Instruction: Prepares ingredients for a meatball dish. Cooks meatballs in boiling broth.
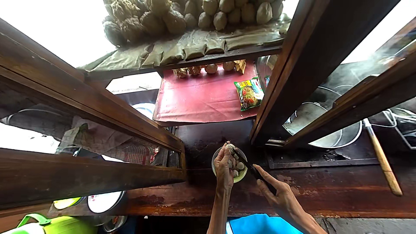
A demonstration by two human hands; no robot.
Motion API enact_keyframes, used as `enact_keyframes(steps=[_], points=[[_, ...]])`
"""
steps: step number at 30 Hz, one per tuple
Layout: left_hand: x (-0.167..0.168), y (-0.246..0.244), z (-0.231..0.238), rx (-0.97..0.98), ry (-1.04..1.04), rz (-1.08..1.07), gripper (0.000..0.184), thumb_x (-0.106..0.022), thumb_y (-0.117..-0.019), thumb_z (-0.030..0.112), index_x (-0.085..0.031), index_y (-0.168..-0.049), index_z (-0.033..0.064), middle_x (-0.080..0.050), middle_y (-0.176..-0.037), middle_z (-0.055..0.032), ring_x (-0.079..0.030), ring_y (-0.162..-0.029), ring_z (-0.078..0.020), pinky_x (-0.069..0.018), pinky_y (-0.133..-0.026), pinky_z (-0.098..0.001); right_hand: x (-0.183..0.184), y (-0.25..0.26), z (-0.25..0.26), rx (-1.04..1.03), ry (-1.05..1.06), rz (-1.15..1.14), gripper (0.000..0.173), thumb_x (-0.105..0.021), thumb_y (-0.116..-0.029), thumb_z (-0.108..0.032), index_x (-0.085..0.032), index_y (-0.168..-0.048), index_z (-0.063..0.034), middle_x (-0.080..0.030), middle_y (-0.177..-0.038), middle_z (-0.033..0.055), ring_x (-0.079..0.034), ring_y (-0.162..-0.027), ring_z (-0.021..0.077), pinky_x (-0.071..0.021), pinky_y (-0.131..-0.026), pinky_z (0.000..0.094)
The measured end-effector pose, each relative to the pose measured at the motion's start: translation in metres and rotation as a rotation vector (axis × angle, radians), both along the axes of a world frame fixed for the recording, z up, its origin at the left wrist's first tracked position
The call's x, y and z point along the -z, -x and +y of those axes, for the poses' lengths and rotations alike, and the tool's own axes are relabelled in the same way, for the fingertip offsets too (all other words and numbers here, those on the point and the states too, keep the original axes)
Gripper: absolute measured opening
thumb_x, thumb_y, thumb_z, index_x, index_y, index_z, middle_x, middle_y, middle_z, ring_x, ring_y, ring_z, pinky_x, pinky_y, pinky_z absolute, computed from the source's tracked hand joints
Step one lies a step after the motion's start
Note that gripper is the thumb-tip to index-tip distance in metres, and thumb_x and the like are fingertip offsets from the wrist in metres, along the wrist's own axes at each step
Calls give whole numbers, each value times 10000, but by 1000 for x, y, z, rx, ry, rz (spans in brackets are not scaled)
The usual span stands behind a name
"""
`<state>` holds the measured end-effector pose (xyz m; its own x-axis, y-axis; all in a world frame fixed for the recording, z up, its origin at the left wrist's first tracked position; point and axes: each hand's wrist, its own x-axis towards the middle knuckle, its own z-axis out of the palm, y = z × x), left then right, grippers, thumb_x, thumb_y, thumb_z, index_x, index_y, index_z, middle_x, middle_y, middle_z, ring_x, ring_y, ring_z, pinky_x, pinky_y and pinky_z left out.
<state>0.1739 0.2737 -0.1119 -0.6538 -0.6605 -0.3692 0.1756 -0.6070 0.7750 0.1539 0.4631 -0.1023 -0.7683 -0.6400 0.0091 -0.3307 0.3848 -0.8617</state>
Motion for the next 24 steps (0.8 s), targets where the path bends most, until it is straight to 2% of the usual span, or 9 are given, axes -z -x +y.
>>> enact_keyframes(steps=[3,7,9,12,17,21,24], points=[[1,0,-7,-2,50,-8,344,-388,-1097,80,-558,-1378,-22,-698,-940,-70,-489,-521,-7,-380,-444,-141,-5,-4,9,-13,-17,-27,458,-534,-1019,-240,-591,-1466,-162,-764,-1035,30,-643,-713,14,-546,-680,212],[1,-1,-16,-14,48,-67,343,-373,-1112,123,-625,-1300,-15,-697,-897,-61,-452,-485,-5,-343,-412,-143,-17,-2,22,-35,-22,-114,455,-534,-1018,-234,-592,-1466,-178,-751,-994,7,-598,-676,-22,-514,-641,179],[2,-5,-20,40,48,-45,348,-362,-1113,130,-608,-1311,-17,-688,-900,-59,-442,-479,-3,-350,-411,-139,-20,2,23,-18,19,-80,452,-540,-1018,-233,-594,-1461,-161,-752,-1010,8,-607,-685,-30,-524,-645,168],[6,-12,-24,174,85,22,349,-383,-1097,106,-574,-1355,-30,-674,-952,-57,-435,-496,3,-363,-434,-136,-16,8,17,-6,37,20,451,-543,-1017,-253,-601,-1460,-193,-751,-969,2,-625,-685,0,-546,-649,207],[6,-17,-28,276,128,-5,335,-399,-1094,137,-657,-1224,-31,-635,-822,-22,-474,-530,-10,-407,-471,-147,-7,15,14,-60,-12,139,449,-538,-1013,-271,-612,-1453,-217,-770,-1022,21,-668,-741,44,-560,-686,241],[10,-21,-31,328,156,-22,309,-423,-1079,142,-686,-1137,-10,-639,-804,-8,-493,-543,-9,-419,-483,-146,2,13,13,-47,-26,210,445,-534,-1007,-274,-627,-1439,-224,-748,-922,34,-660,-700,91,-558,-649,274],[13,-21,-26,336,167,-43,289,-436,-1075,126,-692,-1096,-6,-640,-788,-5,-506,-548,-15,-432,-492,-151,12,11,8,-45,-11,227,447,-538,-1000,-253,-633,-1433,-196,-748,-896,48,-663,-684,110,-558,-637,283]])
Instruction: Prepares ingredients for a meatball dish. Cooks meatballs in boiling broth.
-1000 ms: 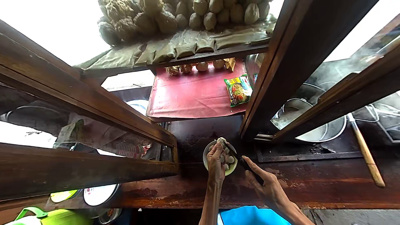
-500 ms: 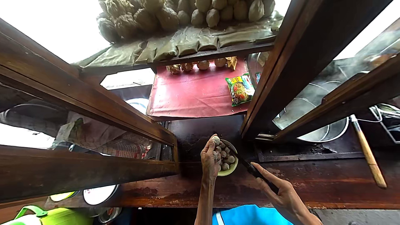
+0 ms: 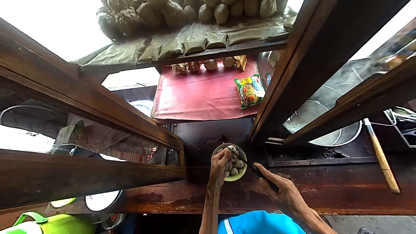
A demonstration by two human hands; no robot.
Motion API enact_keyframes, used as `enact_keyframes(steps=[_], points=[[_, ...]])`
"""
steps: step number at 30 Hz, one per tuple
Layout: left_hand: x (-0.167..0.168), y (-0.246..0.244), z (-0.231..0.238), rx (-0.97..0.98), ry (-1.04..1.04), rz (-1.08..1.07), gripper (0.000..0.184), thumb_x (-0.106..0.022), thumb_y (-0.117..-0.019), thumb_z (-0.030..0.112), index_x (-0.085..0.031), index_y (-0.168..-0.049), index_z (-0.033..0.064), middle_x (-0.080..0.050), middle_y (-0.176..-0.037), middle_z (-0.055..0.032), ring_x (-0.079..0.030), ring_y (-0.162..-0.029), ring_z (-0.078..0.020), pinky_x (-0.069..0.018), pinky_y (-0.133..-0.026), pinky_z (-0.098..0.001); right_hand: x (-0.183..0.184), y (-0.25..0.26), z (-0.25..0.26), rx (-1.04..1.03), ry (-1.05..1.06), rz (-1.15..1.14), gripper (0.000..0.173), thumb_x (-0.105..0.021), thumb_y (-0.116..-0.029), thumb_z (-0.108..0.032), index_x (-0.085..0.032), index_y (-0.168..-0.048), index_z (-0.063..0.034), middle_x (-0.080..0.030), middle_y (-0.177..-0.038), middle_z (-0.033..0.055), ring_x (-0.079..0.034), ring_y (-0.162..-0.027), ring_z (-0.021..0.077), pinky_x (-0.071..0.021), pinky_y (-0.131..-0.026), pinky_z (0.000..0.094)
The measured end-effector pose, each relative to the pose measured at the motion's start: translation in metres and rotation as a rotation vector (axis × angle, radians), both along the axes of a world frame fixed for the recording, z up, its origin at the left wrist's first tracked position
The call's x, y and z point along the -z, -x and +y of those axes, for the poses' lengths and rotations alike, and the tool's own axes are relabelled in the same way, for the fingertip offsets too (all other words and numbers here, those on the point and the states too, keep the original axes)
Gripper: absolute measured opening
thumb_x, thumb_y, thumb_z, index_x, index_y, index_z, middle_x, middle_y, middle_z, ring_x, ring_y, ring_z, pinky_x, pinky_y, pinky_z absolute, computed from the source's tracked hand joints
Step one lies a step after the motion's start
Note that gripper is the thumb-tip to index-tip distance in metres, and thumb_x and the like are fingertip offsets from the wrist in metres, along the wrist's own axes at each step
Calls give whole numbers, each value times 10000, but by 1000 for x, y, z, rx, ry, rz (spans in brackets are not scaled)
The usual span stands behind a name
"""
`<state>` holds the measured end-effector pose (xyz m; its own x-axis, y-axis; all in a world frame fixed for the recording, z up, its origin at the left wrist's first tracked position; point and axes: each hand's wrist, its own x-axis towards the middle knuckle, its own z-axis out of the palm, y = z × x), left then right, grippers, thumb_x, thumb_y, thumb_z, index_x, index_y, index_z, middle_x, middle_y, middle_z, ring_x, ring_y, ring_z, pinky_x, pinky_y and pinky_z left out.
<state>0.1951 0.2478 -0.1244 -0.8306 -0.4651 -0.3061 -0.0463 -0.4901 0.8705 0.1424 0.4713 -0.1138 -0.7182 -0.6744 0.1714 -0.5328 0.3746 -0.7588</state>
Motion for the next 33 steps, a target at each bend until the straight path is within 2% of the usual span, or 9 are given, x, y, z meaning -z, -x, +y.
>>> enact_keyframes(steps=[5,10,14,18,22,26,28,31,33], points=[[2,0,2,-20,9,-44,298,-440,-1077,124,-699,-1003,-3,-613,-718,6,-488,-518,-15,-414,-469,-154,7,-1,-6,5,-6,4,448,-535,-1003,-260,-630,-1435,-190,-745,-882,45,-658,-671,114,-558,-632,288],[2,0,-6,-9,3,-42,284,-436,-1074,126,-680,-994,7,-594,-693,19,-477,-509,-8,-407,-467,-152,-4,-2,6,-14,-52,-68,455,-531,-1004,-259,-618,-1448,-210,-754,-914,43,-672,-704,107,-563,-662,294],[4,2,-2,20,33,-63,279,-458,-1073,119,-695,-976,7,-601,-703,15,-471,-514,-11,-399,-470,-156,-2,0,4,-12,-44,-108,452,-530,-1005,-247,-619,-1445,-198,-766,-972,31,-665,-720,71,-559,-683,263],[5,2,-2,32,66,-68,273,-486,-1057,121,-701,-917,29,-604,-691,20,-477,-514,-12,-399,-471,-159,0,3,-2,-18,-55,-119,452,-528,-1009,-258,-617,-1448,-199,-766,-955,44,-671,-704,95,-563,-670,298],[5,0,-8,25,60,-64,264,-470,-1050,118,-690,-933,32,-594,-690,30,-477,-520,-6,-399,-475,-154,-4,1,7,-41,-87,-151,460,-523,-1009,-268,-606,-1459,-220,-763,-968,33,-666,-720,89,-559,-677,295],[9,2,-3,22,32,-94,256,-486,-1064,110,-706,-999,-3,-605,-713,13,-462,-520,-9,-384,-471,-157,-5,0,9,-29,-105,-172,455,-527,-1012,-259,-610,-1455,-201,-765,-970,62,-684,-723,137,-571,-675,350],[11,2,-4,26,42,-100,256,-492,-1057,103,-706,-951,12,-604,-700,19,-464,-518,-8,-385,-475,-159,-3,0,8,-29,-121,-179,459,-522,-1010,-267,-609,-1456,-207,-765,-960,59,-682,-715,138,-567,-667,349],[14,1,-10,12,136,-134,259,-502,-1053,99,-712,-927,15,-610,-689,26,-483,-526,-11,-410,-493,-169,-6,2,17,-49,-179,-249,461,-516,-1017,-293,-596,-1468,-247,-763,-967,49,-682,-729,131,-566,-685,363],[21,-1,-16,-3,363,-224,216,-565,-1041,123,-742,-1018,1,-685,-775,-1,-587,-630,-17,-496,-606,-187,-8,6,29,-38,-211,-316,456,-517,-1016,-306,-601,-1462,-259,-762,-978,47,-676,-731,117,-559,-682,362]])
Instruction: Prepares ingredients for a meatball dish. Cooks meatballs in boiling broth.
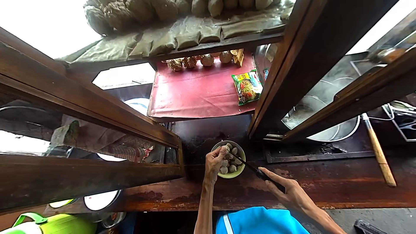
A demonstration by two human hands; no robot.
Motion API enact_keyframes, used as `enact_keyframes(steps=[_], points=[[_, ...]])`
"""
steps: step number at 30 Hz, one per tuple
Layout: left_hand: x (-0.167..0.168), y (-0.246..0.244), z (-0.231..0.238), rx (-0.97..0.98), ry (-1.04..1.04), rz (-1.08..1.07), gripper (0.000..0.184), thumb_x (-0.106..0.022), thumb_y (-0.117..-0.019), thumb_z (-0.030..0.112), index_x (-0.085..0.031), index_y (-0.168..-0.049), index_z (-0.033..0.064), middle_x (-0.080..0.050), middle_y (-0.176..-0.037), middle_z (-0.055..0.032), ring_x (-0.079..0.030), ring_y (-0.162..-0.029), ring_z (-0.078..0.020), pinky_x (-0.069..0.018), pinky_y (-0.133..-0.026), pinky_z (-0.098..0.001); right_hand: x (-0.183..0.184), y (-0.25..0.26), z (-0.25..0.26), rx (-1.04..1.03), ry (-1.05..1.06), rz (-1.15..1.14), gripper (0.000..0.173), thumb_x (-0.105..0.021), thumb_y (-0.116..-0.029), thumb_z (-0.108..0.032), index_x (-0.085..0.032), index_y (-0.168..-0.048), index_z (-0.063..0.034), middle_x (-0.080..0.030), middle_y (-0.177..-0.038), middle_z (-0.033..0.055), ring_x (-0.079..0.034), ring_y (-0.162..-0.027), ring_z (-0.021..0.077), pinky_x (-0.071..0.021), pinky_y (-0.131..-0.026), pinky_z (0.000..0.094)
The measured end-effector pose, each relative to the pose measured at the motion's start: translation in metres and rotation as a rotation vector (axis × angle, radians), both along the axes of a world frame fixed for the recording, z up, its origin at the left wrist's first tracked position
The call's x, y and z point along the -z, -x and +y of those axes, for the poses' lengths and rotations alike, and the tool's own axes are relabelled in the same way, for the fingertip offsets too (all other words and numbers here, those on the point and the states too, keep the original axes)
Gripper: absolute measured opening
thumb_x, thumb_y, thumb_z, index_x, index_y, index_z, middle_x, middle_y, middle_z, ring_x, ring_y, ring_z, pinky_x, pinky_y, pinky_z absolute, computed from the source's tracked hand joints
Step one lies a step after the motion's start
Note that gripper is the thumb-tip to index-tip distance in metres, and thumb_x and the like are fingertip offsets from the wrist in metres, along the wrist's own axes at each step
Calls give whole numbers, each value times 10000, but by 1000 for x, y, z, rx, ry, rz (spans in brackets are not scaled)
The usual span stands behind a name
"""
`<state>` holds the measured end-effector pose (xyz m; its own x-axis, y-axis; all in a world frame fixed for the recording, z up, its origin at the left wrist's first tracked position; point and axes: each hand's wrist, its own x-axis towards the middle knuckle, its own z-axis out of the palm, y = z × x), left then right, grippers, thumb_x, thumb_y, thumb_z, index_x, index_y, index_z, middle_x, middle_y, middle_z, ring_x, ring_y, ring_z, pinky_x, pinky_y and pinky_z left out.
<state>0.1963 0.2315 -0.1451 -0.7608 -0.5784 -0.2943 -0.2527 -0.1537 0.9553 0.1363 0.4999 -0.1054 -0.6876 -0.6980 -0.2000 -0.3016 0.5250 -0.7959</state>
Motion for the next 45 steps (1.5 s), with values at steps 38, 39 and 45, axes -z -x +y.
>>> enact_keyframes(steps=[38,39,45], points=[[-16,-9,32,-244,-625,318,349,-319,-1108,83,-588,-1278,-61,-707,-1097,-120,-704,-862,-133,-591,-831,-259,-3,-20,-21,52,129,102,452,-528,-1023,-298,-599,-1465,-242,-768,-1004,7,-670,-743,49,-562,-689,263],[-16,-9,32,-235,-619,326,349,-323,-1102,69,-594,-1275,-65,-709,-1125,-123,-708,-882,-132,-590,-845,-259,-3,-22,-20,49,130,121,451,-533,-1021,-288,-600,-1465,-237,-768,-1007,14,-678,-755,59,-566,-699,266],[-13,-9,35,-236,-635,341,327,-339,-1083,32,-622,-1218,-59,-723,-1102,-115,-722,-926,-148,-595,-876,-280,4,-26,-25,40,139,184,457,-544,-1008,-257,-609,-1458,-203,-756,-930,56,-682,-720,128,-568,-672,303]])
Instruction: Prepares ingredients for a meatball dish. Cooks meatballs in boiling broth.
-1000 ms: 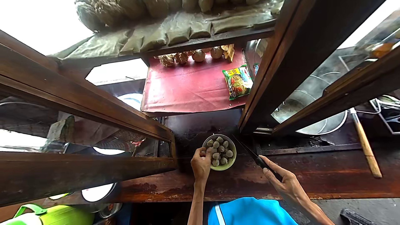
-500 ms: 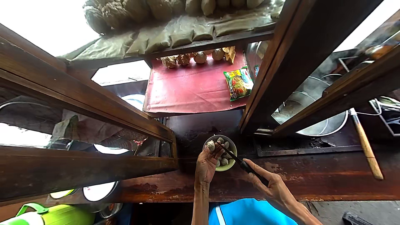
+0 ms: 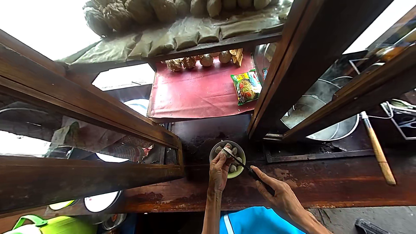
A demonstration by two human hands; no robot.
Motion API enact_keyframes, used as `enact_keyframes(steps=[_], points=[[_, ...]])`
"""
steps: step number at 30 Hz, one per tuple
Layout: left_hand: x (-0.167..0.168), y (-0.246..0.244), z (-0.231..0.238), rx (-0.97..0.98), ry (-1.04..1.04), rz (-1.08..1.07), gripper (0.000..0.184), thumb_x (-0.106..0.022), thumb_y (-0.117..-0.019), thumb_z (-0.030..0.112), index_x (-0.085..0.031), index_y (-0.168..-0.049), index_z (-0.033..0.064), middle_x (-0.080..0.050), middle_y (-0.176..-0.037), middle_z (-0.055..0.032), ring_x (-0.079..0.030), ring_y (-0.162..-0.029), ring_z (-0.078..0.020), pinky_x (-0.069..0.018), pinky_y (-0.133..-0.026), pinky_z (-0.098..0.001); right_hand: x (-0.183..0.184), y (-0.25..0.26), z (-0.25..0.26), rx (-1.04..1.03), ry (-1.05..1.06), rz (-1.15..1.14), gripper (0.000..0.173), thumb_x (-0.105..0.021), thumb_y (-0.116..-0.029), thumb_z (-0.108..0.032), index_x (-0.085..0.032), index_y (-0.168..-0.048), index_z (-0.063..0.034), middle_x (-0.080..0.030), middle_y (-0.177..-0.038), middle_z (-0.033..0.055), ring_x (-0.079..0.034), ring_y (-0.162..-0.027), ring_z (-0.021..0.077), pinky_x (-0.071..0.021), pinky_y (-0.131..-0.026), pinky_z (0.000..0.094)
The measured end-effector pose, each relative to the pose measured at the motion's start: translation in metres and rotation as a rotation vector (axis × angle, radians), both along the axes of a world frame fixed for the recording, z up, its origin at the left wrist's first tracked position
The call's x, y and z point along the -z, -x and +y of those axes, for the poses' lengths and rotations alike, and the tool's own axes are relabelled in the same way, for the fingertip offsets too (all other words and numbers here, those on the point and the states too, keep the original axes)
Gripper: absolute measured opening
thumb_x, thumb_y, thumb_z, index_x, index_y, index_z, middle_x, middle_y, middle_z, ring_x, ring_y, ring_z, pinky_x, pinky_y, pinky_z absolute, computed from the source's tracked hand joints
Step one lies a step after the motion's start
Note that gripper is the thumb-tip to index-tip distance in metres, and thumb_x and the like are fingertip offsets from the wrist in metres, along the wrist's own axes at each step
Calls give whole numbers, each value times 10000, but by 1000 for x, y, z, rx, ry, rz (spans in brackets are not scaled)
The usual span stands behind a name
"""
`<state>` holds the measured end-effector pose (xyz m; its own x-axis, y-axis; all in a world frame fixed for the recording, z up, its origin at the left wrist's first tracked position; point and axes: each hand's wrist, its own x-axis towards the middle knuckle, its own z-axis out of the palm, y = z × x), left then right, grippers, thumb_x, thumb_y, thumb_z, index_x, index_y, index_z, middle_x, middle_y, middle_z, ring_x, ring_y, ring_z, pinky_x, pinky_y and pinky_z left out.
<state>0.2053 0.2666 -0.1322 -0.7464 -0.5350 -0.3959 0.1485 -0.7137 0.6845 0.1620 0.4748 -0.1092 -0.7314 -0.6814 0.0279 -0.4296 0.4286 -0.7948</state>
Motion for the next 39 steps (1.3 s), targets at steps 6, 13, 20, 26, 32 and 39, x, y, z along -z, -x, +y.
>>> enact_keyframes(steps=[6,13,20,26,32,39], points=[[5,5,9,-13,0,-16,325,-338,-1082,33,-609,-1228,-72,-714,-1077,-126,-716,-923,-179,-594,-893,-323,12,1,-12,19,14,38,454,-537,-1010,-255,-614,-1452,-189,-741,-883,58,-665,-680,137,-565,-642,318],[6,12,1,-136,81,-90,279,-372,-1079,24,-602,-1207,-67,-710,-1012,-106,-710,-859,-157,-602,-838,-303,2,3,3,-20,-42,-32,463,-529,-1011,-257,-600,-1466,-209,-760,-931,53,-679,-711,128,-569,-676,332],[6,8,-12,-49,183,-173,402,-319,-1134,191,-644,-1056,-31,-701,-803,-63,-693,-707,-124,-606,-727,-265,-14,14,8,-9,16,-30,446,-532,-1017,-283,-612,-1452,-220,-767,-1022,12,-679,-780,49,-566,-720,253],[-2,-3,-13,118,238,-64,382,-304,-1108,120,-630,-1201,-54,-711,-967,-81,-692,-808,-114,-593,-821,-266,-4,15,5,-44,-4,-2,445,-524,-1020,-283,-614,-1451,-221,-770,-1011,18,-681,-768,63,-563,-709,259],[6,-6,-12,182,286,-61,319,-362,-1076,80,-661,-1111,-25,-709,-937,-50,-680,-796,-89,-589,-803,-248,6,11,5,-50,20,-85,446,-525,-1026,-283,-603,-1461,-224,-756,-957,5,-637,-704,33,-546,-676,241],[7,-3,-12,163,331,-90,319,-374,-1075,80,-670,-1099,-37,-716,-1002,-71,-685,-848,-99,-584,-831,-254,14,10,-1,-49,23,-71,447,-530,-1024,-269,-603,-1460,-202,-764,-977,36,-674,-733,84,-569,-695,289]])
